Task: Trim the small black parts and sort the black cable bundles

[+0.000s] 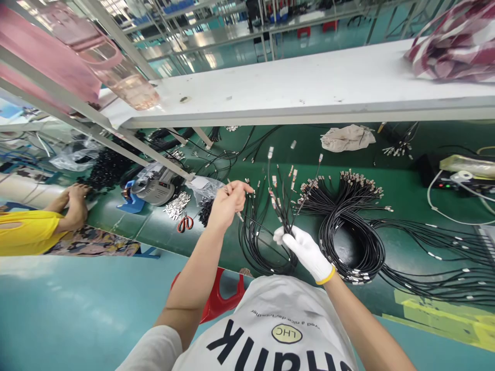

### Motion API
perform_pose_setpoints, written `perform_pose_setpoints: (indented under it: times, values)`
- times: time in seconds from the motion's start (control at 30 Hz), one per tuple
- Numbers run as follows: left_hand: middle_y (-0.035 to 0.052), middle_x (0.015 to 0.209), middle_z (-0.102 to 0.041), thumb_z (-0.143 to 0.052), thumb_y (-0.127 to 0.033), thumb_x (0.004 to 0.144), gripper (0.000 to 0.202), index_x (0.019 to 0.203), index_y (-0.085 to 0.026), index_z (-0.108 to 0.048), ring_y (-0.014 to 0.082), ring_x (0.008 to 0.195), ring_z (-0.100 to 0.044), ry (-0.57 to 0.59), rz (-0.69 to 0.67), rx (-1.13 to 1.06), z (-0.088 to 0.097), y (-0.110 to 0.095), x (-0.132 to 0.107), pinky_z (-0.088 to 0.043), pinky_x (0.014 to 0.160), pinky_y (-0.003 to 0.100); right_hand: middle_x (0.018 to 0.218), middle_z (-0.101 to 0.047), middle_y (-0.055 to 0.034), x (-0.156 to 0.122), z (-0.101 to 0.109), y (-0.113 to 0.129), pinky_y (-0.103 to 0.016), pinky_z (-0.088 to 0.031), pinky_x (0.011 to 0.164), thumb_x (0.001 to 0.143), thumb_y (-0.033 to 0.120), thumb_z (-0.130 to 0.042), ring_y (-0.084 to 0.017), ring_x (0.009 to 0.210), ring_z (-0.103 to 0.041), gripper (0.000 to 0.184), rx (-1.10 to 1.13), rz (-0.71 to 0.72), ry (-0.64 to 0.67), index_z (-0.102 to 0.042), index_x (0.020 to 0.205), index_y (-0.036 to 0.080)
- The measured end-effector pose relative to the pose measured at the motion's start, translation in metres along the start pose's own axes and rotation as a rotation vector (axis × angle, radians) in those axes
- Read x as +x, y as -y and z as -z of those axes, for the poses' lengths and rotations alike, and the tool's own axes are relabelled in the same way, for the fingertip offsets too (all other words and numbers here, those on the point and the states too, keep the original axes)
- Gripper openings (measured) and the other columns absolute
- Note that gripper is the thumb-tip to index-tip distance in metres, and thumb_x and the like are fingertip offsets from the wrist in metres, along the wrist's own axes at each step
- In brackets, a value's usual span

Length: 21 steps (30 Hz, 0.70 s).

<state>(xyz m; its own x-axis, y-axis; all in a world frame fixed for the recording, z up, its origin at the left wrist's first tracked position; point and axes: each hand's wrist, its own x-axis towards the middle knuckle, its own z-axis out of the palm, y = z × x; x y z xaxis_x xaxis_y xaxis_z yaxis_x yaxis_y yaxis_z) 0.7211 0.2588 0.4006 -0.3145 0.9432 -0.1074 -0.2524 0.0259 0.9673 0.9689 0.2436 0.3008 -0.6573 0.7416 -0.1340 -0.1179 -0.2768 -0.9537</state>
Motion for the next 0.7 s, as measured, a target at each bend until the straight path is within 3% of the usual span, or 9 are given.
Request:
perform_pose_setpoints:
  times: [0.1,0.23,0.43,0.5,0.63,0.7]
  values:
    - [-0.0097,0.054,-0.028,-0.073,-0.052,0.086,0.039,0.095,-0.013,-0.071,0.0031,0.042,-0.022,0.086,-0.004,-0.125,0.002,-0.009,0.014,-0.021,0.041,0.018,0.099,-0.069,-0.0084,-0.005,0.004,-0.006,-0.036,-0.051,0.081,0.097,0.043,-0.061,-0.019,0.085,-0.062,0.034,-0.024,-0.055,0.127,-0.067,0.118,0.017]
    - [-0.0104,0.055,-0.021,-0.066,-0.059,0.090,0.049,0.106,-0.014,-0.072,0.0027,0.041,-0.019,0.130,0.015,-0.214,-0.010,-0.023,0.020,-0.020,0.041,0.017,0.097,-0.068,-0.0089,-0.009,0.008,-0.008,-0.035,-0.049,0.077,0.098,0.042,-0.059,-0.019,0.083,-0.060,0.036,-0.089,-0.094,0.199,-0.066,0.120,0.014]
    - [-0.0106,0.052,-0.020,-0.078,-0.048,0.083,0.037,0.094,-0.013,-0.075,0.0021,0.042,-0.021,0.092,-0.045,-0.192,-0.030,-0.019,0.004,-0.021,0.042,0.017,0.097,-0.068,-0.0095,-0.013,0.011,-0.002,-0.036,-0.049,0.079,0.097,0.044,-0.059,-0.020,0.085,-0.060,0.038,-0.087,-0.100,0.174,-0.066,0.121,0.015]
    - [-0.0097,0.050,-0.027,-0.080,-0.045,0.081,0.034,0.090,-0.013,-0.076,0.0020,0.043,-0.023,0.128,-0.037,-0.127,-0.031,-0.013,-0.006,-0.022,0.043,0.018,0.098,-0.068,-0.0092,-0.013,0.014,-0.005,-0.036,-0.050,0.079,0.098,0.045,-0.059,-0.020,0.084,-0.060,0.039,-0.058,-0.066,0.132,-0.066,0.122,0.016]
    - [-0.0004,0.059,-0.055,-0.087,-0.039,0.073,0.029,0.082,-0.013,-0.078,0.0046,0.049,-0.038,0.236,-0.009,0.103,-0.026,-0.010,-0.018,-0.027,0.046,0.021,0.093,-0.068,-0.0066,-0.014,0.020,-0.011,-0.034,-0.049,0.078,0.098,0.045,-0.059,-0.018,0.081,-0.059,0.040,-0.057,-0.042,0.092,-0.065,0.126,0.018]
    - [-0.0023,0.059,-0.051,-0.087,-0.038,0.074,0.030,0.091,-0.014,-0.079,0.0042,0.049,-0.037,0.253,-0.010,0.059,-0.023,-0.014,-0.019,-0.027,0.047,0.021,0.091,-0.068,-0.0057,-0.014,0.022,-0.012,-0.033,-0.048,0.076,0.098,0.045,-0.059,-0.018,0.080,-0.059,0.041,-0.098,-0.054,0.118,-0.065,0.127,0.018]
